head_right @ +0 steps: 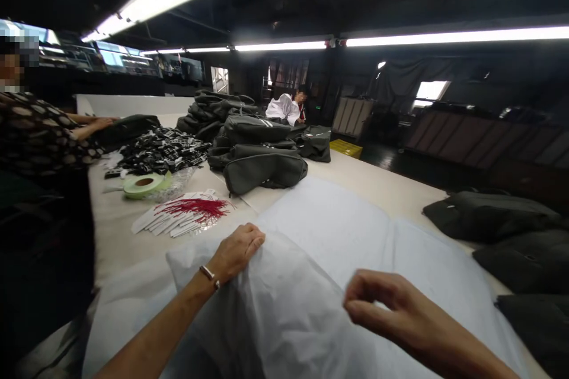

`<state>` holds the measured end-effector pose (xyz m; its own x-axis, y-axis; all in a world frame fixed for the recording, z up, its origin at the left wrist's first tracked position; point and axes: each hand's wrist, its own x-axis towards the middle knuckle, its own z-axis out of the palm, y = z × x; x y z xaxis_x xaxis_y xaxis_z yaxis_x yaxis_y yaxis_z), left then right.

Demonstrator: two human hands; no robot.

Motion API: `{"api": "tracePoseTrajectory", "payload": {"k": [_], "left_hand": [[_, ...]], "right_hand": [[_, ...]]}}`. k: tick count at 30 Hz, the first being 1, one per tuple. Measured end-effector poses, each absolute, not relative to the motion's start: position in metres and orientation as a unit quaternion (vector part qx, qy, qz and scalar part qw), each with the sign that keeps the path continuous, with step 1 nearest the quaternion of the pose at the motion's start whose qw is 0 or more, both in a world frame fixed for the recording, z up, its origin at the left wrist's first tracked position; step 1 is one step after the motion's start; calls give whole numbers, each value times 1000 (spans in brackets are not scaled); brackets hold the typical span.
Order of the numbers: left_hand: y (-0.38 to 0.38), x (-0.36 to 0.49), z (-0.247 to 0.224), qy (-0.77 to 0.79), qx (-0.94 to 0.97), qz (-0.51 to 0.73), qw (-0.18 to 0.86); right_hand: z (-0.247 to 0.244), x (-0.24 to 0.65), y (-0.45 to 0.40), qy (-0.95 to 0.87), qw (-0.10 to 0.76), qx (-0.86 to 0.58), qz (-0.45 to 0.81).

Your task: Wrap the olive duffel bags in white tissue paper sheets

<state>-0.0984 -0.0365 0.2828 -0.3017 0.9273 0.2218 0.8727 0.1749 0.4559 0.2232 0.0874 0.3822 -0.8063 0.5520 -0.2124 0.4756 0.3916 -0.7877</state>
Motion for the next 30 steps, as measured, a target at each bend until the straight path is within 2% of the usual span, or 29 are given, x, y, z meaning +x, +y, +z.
{"api": "tracePoseTrajectory", "payload": {"k": [3,6,12,16,19,21,23,27,30], "left_hand": [[-37,-98,284,768,581,261,60],[-37,-99,282,771,576,263,64],[-39,-102,278,768,570,280,87],[-40,-103,271,756,577,298,80],[-41,-106,264,739,603,300,22],[-42,-109,261,726,623,292,-23],[-44,-112,259,720,633,279,-58],[-45,-120,256,708,648,258,-109],[-43,-123,254,697,656,258,-133]], "right_hand": [[393,115,93,-819,-95,-201,528],[376,43,113,-800,-200,-182,535],[335,3,153,-822,-307,-211,431],[334,-3,157,-847,-326,-208,365],[331,0,160,-903,-271,-188,277],[321,4,168,-918,-229,-170,276],[301,9,178,-896,-222,-148,355],[244,20,195,-785,-261,-106,552],[209,31,206,-713,-261,-124,639]]}}
